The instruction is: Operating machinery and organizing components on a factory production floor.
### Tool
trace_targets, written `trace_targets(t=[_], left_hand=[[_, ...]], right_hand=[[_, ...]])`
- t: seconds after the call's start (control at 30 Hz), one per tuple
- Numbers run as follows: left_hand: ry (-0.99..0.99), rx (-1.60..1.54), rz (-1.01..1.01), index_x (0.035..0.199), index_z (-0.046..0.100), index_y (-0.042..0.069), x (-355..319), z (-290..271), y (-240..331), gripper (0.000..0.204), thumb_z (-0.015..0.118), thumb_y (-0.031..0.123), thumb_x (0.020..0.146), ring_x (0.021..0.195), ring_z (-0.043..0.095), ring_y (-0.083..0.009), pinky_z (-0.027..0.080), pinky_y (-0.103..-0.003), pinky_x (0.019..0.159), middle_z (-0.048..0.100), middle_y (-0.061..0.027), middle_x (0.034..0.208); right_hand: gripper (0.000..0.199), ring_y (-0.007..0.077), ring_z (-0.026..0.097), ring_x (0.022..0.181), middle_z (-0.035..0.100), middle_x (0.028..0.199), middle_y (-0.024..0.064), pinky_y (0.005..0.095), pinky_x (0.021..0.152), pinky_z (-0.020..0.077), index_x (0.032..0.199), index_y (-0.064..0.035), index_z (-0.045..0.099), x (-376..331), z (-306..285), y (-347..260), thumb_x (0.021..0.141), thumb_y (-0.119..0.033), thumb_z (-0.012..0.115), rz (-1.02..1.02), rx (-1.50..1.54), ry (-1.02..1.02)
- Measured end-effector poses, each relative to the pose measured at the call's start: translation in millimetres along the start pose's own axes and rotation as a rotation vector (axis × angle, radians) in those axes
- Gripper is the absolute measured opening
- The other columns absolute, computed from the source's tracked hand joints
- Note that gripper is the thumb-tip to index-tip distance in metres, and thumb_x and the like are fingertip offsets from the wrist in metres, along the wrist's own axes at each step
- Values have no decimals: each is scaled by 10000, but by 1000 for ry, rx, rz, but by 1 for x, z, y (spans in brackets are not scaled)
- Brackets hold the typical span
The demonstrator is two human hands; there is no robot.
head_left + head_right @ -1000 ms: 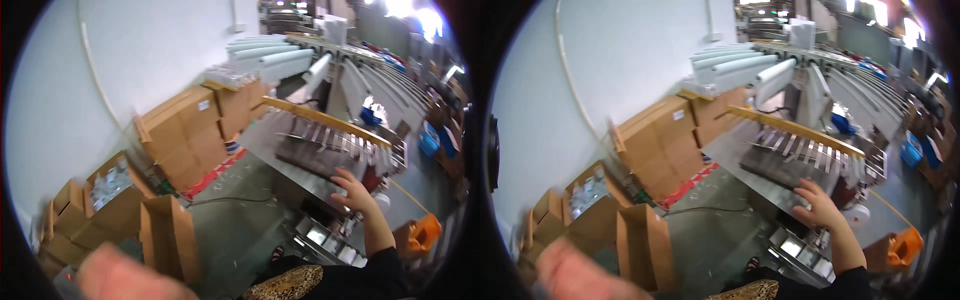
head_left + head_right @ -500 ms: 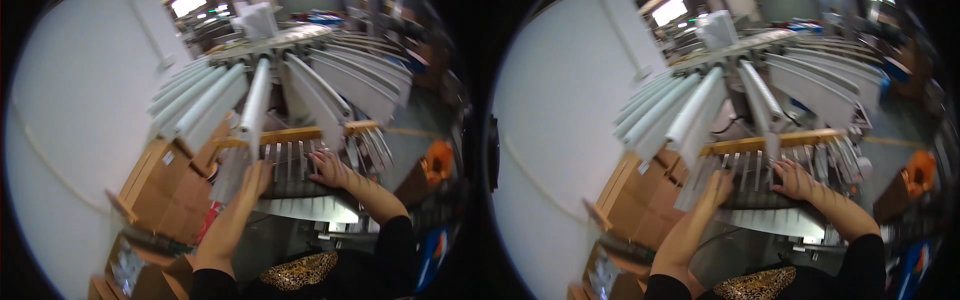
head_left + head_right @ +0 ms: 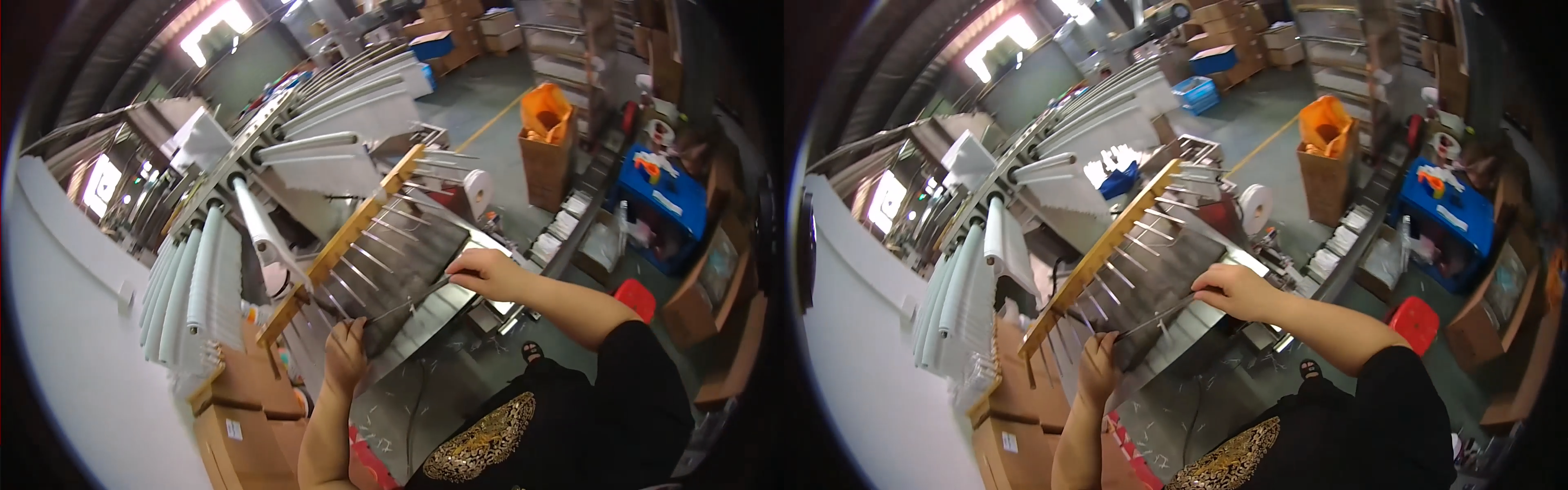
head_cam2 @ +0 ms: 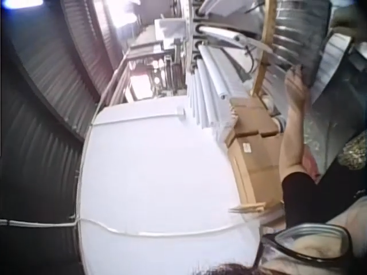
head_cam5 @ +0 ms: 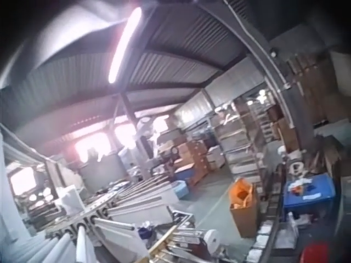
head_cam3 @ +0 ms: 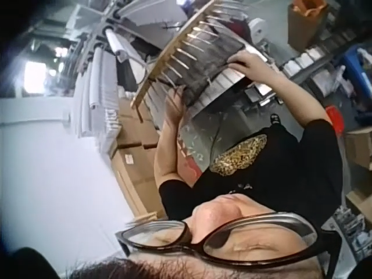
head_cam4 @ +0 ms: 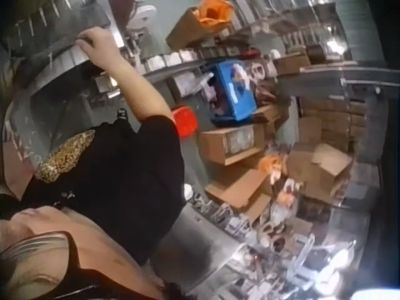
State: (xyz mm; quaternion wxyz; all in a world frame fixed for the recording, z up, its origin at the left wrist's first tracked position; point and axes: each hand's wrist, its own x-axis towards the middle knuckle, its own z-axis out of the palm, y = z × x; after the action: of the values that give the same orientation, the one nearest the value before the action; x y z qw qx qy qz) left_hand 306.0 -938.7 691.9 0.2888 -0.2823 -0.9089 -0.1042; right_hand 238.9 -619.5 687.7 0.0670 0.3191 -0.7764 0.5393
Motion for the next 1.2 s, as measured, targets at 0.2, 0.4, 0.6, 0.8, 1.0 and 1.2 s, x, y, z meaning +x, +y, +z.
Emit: trace_targets(t=[0.2, 0.4, 0.6, 0.8, 1.0, 1.2], left_hand=[[-132, -93, 51, 1053, 568, 32, 56, 17, 60, 303, 512, -25, 761, 899, 556, -349, 458, -410, 782, 578, -157, 948], [118, -143, 405, 1098, 588, 63, 129, 44, 165, 327, 572, 53, 772, 1017, 557, -274, 425, -443, 921, 599, -95, 1064], [-51, -344, 525, 1028, 616, 53, 145, 81, 172, 263, 599, 88, 768, 857, 598, -207, 468, -323, 744, 620, -69, 951], [358, -1149, -1020, 1209, 498, 72, 200, 185, 77, 320, 483, 156, 900, 1003, 537, -156, 404, -273, 877, 559, -48, 1097], [892, -1568, -999, 1061, 560, 143, 255, 230, 24, 216, 492, 285, 913, 823, 504, -95, 389, -248, 771, 552, 38, 897], [885, -1615, -1017, 976, 571, 171, 253, 236, 9, 128, 477, 239, 922, 715, 495, -63, 358, -230, 584, 549, 64, 812]], right_hand=[[74, 162, 610, 704, 618, 806, 86, 301, 664, 505, 945, -20, 531, -65, -26, -14, 878, -41, 556, 280, 1026, 166], [127, 190, 650, 828, 650, 885, 124, 313, 762, 528, 996, 19, 563, -103, -101, -17, 888, -47, 556, 115, 662, 70], [164, 244, 665, 816, 664, 866, 165, 341, 742, 539, 996, 44, 606, -123, -196, -12, 856, -39, 586, -201, 609, 283], [189, 226, 662, 748, 668, 845, 129, 301, 677, 522, 987, 16, 635, -64, -215, -9, 798, 2, 633, -390, -76, 251], [197, 244, 653, 725, 663, 838, 119, 301, 720, 520, 961, -10, 647, -21, -202, -3, 767, -9, 678, -387, -202, 141], [183, 260, 639, 710, 651, 830, 111, 323, 678, 514, 955, -20, 642, -6, -196, -9, 775, -34, 676, -426, -242, 140]])
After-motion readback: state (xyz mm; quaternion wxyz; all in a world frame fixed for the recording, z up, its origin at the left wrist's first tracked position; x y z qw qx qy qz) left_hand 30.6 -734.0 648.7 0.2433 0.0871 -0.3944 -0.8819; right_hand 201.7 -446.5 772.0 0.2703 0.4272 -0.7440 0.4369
